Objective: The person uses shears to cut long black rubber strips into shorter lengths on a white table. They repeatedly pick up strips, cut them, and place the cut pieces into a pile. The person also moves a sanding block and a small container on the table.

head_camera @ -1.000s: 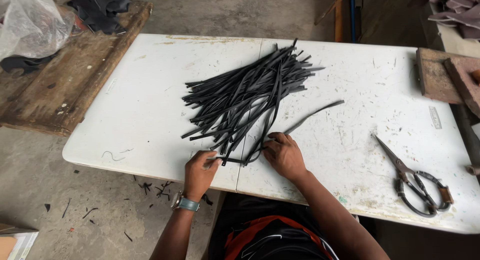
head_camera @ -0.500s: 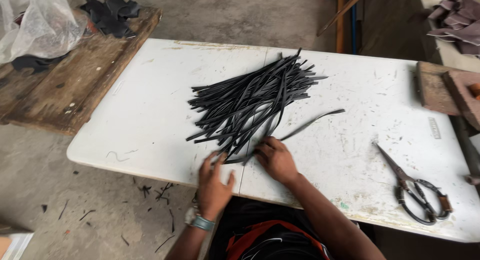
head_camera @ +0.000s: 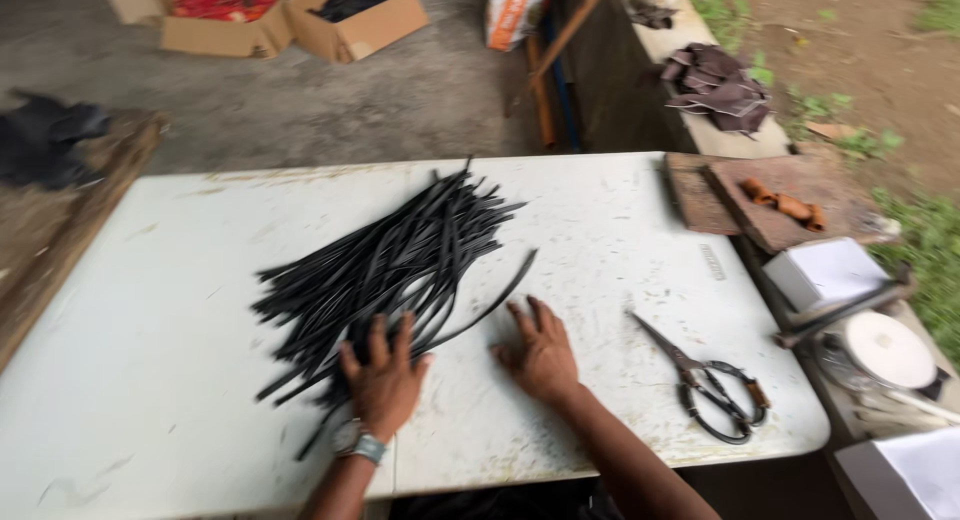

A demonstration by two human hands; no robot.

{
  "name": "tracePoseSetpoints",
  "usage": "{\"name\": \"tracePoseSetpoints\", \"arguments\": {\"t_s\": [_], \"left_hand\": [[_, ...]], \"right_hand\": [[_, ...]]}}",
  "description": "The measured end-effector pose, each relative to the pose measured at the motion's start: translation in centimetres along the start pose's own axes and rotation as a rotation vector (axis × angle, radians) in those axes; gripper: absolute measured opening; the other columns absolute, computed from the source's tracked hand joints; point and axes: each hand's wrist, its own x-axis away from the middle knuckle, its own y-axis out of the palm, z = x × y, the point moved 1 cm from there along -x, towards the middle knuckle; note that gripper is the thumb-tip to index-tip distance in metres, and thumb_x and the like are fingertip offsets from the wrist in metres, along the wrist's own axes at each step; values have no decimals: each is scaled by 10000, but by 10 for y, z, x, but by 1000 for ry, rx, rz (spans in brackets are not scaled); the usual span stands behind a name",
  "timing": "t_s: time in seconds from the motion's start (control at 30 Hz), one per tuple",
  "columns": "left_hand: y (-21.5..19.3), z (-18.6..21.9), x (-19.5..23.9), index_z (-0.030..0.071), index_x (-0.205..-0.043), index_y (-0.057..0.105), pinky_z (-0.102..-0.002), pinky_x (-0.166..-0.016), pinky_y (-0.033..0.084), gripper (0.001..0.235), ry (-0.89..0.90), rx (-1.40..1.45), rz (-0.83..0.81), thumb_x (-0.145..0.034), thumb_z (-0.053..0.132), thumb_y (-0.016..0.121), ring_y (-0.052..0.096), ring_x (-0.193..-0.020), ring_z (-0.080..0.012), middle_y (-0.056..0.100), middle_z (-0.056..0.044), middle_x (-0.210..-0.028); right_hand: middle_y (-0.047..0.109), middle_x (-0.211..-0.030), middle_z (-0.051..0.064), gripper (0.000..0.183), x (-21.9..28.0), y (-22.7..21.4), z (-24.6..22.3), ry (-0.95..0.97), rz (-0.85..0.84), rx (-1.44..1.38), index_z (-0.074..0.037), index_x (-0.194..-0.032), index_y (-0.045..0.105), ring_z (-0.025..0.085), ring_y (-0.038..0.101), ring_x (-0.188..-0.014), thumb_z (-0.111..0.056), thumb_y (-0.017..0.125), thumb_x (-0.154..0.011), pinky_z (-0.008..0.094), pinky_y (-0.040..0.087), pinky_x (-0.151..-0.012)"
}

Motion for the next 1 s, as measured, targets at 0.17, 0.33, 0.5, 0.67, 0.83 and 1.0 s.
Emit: {"name": "tracePoseSetpoints", "arguments": {"t_s": [0.17, 0.33, 0.5, 0.67, 0.83, 1.0], "left_hand": [[47, -51, -48, 305, -1649, 127, -677, -1229, 32, 844, -125, 33, -182, -947, 674, 417, 519, -1164, -252, 167, -169, -1675], [68, -79, -86, 369, -1570, 273, -607, -1223, 77, 883, -149, 67, 21, -798, 737, 492, 303, -1483, -323, 247, -96, -1607], [86, -91, -68, 341, -1591, 434, -603, -1337, 106, 877, -122, -216, 28, -829, 736, 614, 269, -1561, -346, 336, -71, -1611], [67, -22, -42, 88, -1375, 517, -626, -1065, 390, 789, 490, 426, 363, -772, 573, 672, 469, -1322, -550, 413, -321, -1422], [23, 98, 12, 132, -1565, 217, -601, -1236, 56, 835, 570, 249, -576, -954, 634, 488, 310, -1452, -393, 154, -234, -1641], [-37, 220, 15, 224, -1639, 137, -610, -1243, 5, 799, 876, 224, -602, -999, 679, 284, 272, -1466, -388, 72, -248, -1672]], "right_hand": [[196, -1644, 180, 733, -36, -1, -5, 70, -229, 136, -229, -1576, 316, 372, 120, -1530, -591, 483, -961, 519, 106, -1231], [170, -1666, 138, 720, -55, -9, -1, 62, -289, 93, -219, -1588, 280, 350, 74, -1553, -554, 481, -984, 523, 62, -1239], [220, -1686, 151, 715, -34, -9, 14, -18, -171, 19, -173, -1577, 353, 365, 141, -1564, -487, 576, -974, 521, 124, -1257], [178, -1653, 136, 732, 1, -64, 97, 351, -178, 267, -233, -1530, 352, 362, 121, -1537, -530, 637, -925, 594, 91, -1233], [561, -1447, 58, 441, 39, -92, 180, 212, 76, 253, -206, -1360, 630, 297, 503, -1342, -277, 626, -925, 457, 388, -1152], [704, -1240, 100, 307, 51, -99, 228, 227, 288, 244, -112, -1228, 707, 338, 619, -1121, -164, 615, -940, 423, 508, -977]]}}
